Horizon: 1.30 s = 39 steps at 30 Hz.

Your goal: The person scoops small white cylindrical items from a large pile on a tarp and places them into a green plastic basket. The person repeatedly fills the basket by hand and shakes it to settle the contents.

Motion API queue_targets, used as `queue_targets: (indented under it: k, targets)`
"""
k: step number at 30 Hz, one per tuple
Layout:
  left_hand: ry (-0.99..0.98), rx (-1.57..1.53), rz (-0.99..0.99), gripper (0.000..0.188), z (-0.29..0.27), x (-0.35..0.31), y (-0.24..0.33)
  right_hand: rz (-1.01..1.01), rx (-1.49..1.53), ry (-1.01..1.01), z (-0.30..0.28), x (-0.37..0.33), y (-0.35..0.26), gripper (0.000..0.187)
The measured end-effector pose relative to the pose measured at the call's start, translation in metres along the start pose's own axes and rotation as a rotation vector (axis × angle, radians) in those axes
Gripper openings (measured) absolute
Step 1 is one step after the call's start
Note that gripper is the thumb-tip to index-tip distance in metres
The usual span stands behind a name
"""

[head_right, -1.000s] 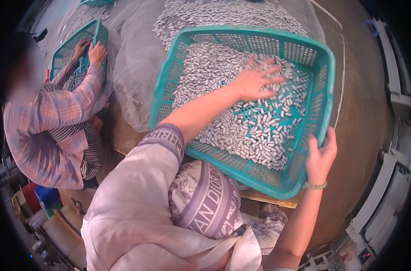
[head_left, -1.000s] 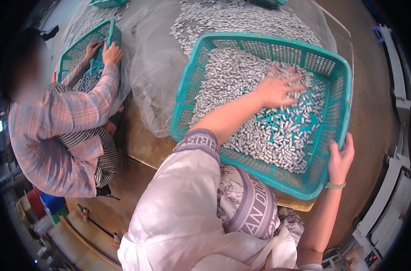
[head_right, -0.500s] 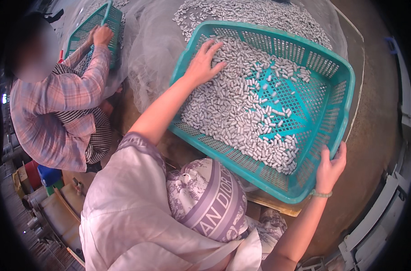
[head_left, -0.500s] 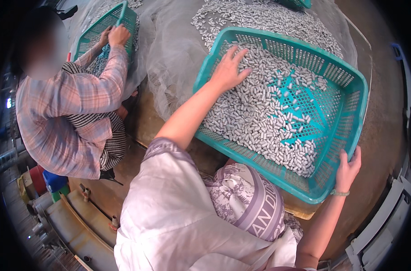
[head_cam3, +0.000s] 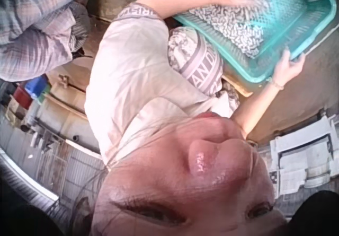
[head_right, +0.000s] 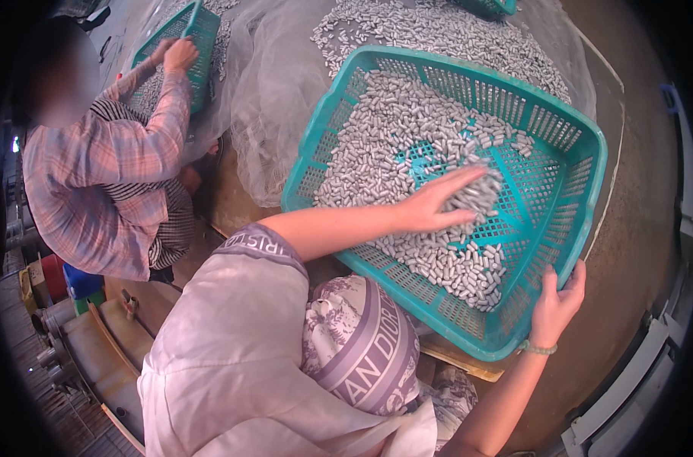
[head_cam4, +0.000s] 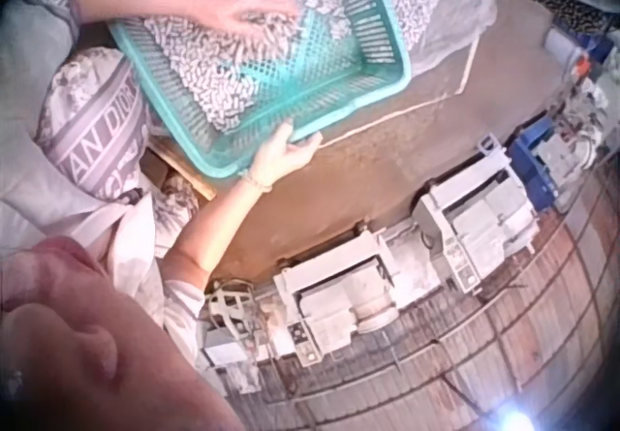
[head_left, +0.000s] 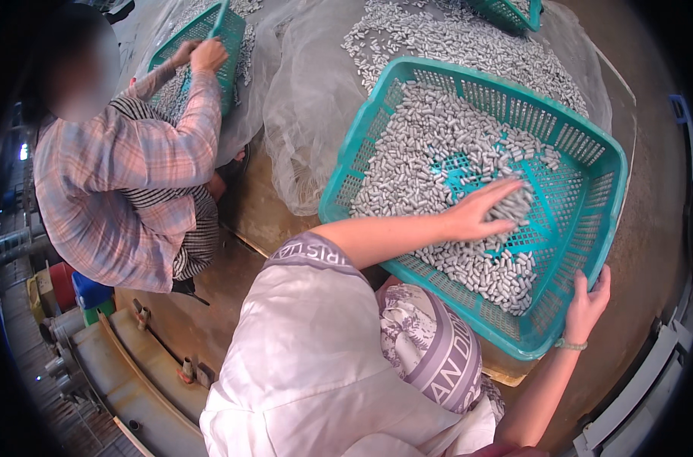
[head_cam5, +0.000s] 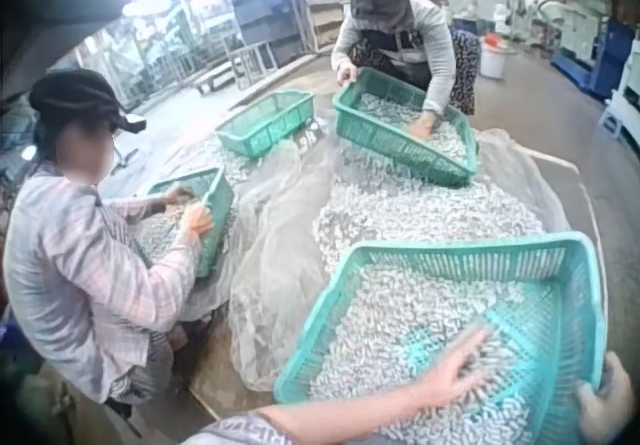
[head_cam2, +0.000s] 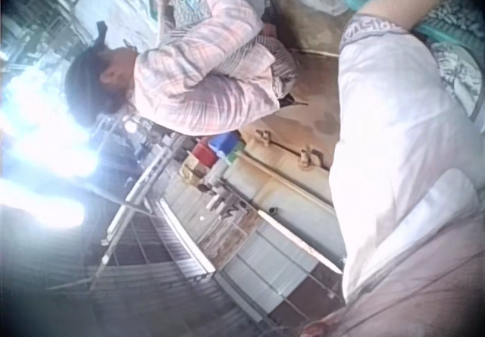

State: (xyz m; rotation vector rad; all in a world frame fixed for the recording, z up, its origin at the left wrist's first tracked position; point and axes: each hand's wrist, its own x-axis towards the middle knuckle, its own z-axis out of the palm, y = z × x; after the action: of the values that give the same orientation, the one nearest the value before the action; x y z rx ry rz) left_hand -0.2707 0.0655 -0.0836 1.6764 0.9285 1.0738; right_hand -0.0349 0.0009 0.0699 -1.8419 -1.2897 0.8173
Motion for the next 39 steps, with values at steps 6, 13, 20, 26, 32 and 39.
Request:
queue_targets:
  k: [6,13,20,26,32,39]
  targets:
    - [0.326,0.844,-0.108,0.055,-0.099,0.040,-0.100,0.048,0.009,-0.014,0.003,0.003,-0.002,0.021]
    - [-0.140,1.001,-0.323,0.053,-0.115,-0.020,-0.063,0.035,-0.031,-0.017,0.001,0.004,0.001,0.023]
    - [-0.298,0.692,-0.862,0.087,-0.103,-0.022,-0.018,0.027,-0.024,0.010,0.000,0.004,0.015,0.026]
    - [-0.283,0.258,-0.751,0.083,-0.053,-0.020,0.013,0.011,-0.044,-0.008,-0.002,0.006,0.016,0.027]
    - [-0.231,0.690,-0.216,0.069,-0.118,-0.009,-0.033,0.035,0.009,0.008,-0.001,0.002,0.010,0.023]
    - [-0.600,0.723,-0.760,0.076,-0.109,-0.039,0.014,0.033,0.007,0.004,0.000,0.004,0.011,0.022]
